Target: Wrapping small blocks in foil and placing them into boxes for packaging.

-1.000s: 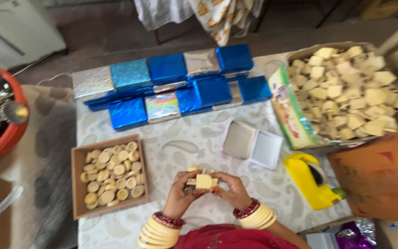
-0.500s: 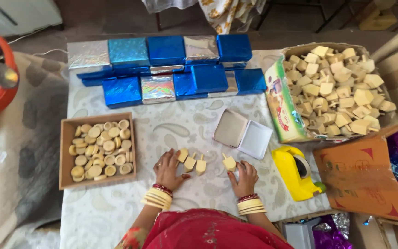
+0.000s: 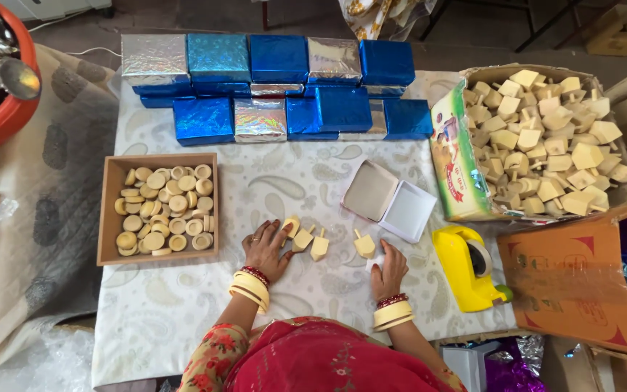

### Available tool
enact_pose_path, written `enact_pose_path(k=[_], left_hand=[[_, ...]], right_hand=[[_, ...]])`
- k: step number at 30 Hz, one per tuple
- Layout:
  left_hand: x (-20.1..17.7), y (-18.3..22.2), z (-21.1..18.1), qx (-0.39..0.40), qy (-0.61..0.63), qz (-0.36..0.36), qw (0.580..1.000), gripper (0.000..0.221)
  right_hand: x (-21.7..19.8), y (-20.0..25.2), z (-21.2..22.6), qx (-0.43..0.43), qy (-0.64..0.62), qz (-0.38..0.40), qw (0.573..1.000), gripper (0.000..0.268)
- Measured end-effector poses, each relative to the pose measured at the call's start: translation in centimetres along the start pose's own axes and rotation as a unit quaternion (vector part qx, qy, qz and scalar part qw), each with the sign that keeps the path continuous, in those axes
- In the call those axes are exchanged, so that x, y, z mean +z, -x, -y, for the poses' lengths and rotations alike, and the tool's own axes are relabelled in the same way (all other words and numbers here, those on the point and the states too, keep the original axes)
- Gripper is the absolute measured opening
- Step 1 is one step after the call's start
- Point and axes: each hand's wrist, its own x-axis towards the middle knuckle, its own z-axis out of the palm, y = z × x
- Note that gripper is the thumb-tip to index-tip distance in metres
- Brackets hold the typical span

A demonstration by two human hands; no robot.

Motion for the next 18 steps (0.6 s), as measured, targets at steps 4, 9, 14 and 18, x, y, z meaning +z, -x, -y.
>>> enact_pose_path(k=[4,9,14,18], left_hand=[[-0.2,-0.3,-0.3,-0.022,0.009,0.018,1.0,0.068],[1.7,-0.2,1.0,-0.014,0.038,-0.033,0.999,0.058],[1.8,0.4,1.1,0.005,0.069,-0.063,0.996,0.05],[2.7,0.2,1.3,0.005,0.06,-0.089,0.994,0.041]], right_hand=[[0.0,0.3,-0.2,0.008,-0.005,0.011,1.0,0.071],[0.3,-0.3,-0.9,-0.016,-0.016,-0.01,1.0,0.07],[-0.6,0.2,-0.1,-0.031,-0.024,-0.013,0.999,0.068],[-0.3,-0.6,-0.3,-0.046,-0.02,-0.021,0.999,0.07]])
